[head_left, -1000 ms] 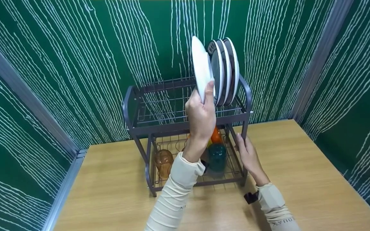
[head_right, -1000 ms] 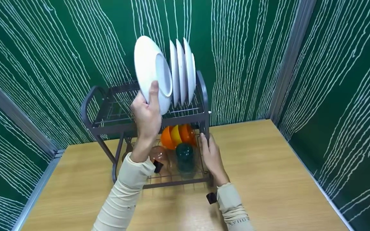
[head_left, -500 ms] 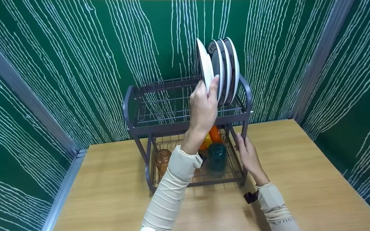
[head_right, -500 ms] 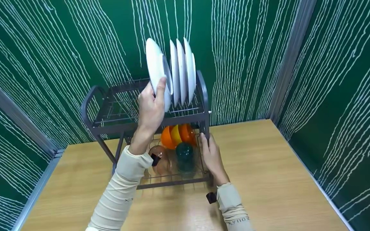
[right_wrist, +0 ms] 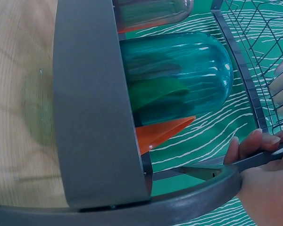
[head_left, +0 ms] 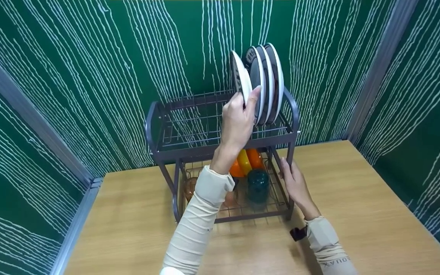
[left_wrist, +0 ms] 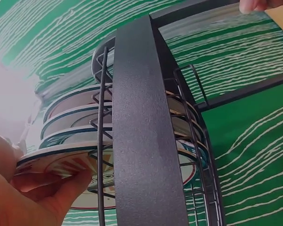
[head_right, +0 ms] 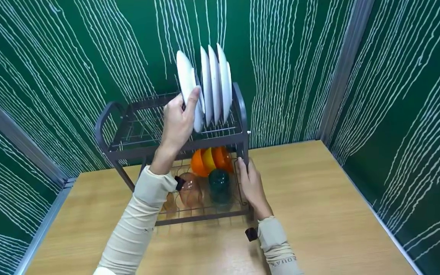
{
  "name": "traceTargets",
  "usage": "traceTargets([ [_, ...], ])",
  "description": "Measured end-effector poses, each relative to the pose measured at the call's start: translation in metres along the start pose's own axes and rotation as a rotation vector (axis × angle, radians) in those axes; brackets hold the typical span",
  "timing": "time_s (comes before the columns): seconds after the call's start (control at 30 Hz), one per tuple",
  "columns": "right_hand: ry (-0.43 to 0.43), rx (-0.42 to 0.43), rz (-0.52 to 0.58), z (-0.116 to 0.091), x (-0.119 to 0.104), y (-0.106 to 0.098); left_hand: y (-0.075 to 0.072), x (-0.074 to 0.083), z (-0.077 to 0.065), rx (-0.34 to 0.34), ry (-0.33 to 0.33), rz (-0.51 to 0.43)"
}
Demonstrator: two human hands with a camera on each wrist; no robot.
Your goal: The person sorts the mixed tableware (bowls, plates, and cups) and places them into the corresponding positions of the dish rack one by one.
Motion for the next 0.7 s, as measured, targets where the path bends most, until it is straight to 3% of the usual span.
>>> traceTargets([
  [0.1, -0.006, 0.008, -0.007, 0.000, -0.001, -0.001, 0.003, 0.003, 0.002, -0.014, 0.022, 0.017],
  [0.33, -0.011, -0.008, -0.026, -0.001, 0.001, -0.002, 0.009, 0.000, 0.005, -0.056, 0.004, -0.010],
  [0.57, -0.002, 0.014, -0.037, 0.004, 0.030, -0.003, 0.014, -0.009, 0.014, -0.084, -0.038, -0.026],
  [0.7, -0.005, 0.033, -0.037, 0.005, 0.035, -0.003, 0.017, -0.014, 0.018, -0.098, -0.055, -0.034],
])
Point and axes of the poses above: each hand's wrist, its own z-axis towards the middle knuckle, its own y-axis out of the palm, x = y × z, the point moved 10 cm from there along z, towards the middle knuckle, and after that the axes turned 4 degrees about -y, right-handed, at the moved point
